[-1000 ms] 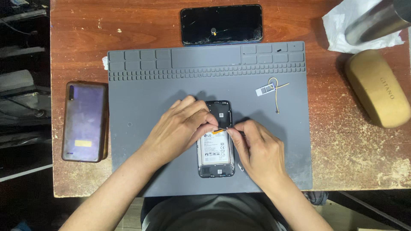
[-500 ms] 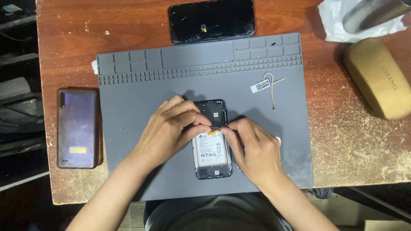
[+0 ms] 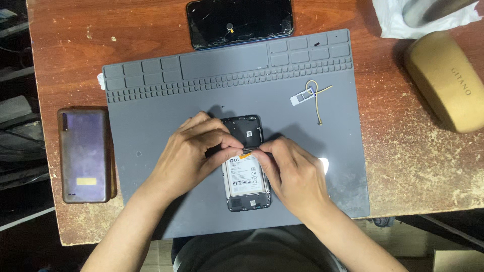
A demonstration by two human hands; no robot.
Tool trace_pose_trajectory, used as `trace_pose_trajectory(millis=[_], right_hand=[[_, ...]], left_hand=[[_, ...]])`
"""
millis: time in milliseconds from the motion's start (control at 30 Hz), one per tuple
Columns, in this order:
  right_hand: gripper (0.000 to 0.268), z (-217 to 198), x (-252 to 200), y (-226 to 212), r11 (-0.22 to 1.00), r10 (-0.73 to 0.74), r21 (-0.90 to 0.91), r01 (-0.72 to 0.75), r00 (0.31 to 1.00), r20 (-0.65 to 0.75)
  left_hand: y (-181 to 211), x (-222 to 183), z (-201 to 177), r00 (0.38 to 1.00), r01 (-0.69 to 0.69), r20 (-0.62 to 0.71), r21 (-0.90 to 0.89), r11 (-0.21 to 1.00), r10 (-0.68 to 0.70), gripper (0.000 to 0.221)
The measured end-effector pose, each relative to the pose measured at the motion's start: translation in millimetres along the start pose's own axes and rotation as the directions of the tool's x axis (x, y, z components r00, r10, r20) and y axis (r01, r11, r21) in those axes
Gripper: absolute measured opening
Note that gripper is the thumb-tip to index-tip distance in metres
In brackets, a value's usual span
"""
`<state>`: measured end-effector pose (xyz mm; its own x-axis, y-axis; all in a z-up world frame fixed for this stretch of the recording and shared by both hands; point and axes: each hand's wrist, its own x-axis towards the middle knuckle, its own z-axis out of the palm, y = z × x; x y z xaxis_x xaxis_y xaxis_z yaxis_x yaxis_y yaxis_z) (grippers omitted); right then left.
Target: The person uses a small metal tool to pry and lift a black internal component from the top of a disassembled smartphone. They repeatedly adjust and reposition the component within the phone's chassis while the battery remains visible.
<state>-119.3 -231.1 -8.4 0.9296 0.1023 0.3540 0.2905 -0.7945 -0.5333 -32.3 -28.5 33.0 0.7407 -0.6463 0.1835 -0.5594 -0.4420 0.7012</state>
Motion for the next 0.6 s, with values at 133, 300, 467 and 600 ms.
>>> trace_pose_trajectory(millis=[133,300,467,600], right_hand=[[0.012,3.6,-2.2,1.3,1.0,-0.014,-0.018,0.014,1.0,-0.005],[0.011,3.9,-3.1,1.3,1.0,-0.006,-0.008,0.006,1.0,-0.001],[0.012,4.2,-3.7,1.9,1.0,0.0,-0.017,0.0,1.0,0.007],[0.013,6.7,-6.0,3.6,1.0,0.011,-0.018,-0.011,1.0,-0.001]], left_hand=[[-1.4,-0.5,0.9,1.0,0.018,0.002,-0.012,1.0,-0.018,0.007],[0.1,0.5,0.6,1.0,0.021,0.005,-0.005,1.0,-0.021,0.007],[1.5,2.0,-1.2,1.0,0.025,0.004,-0.006,1.0,-0.025,0.006],[0.8,1.0,-3.0,0.999,0.05,-0.007,-0.011,0.999,-0.05,0.005]])
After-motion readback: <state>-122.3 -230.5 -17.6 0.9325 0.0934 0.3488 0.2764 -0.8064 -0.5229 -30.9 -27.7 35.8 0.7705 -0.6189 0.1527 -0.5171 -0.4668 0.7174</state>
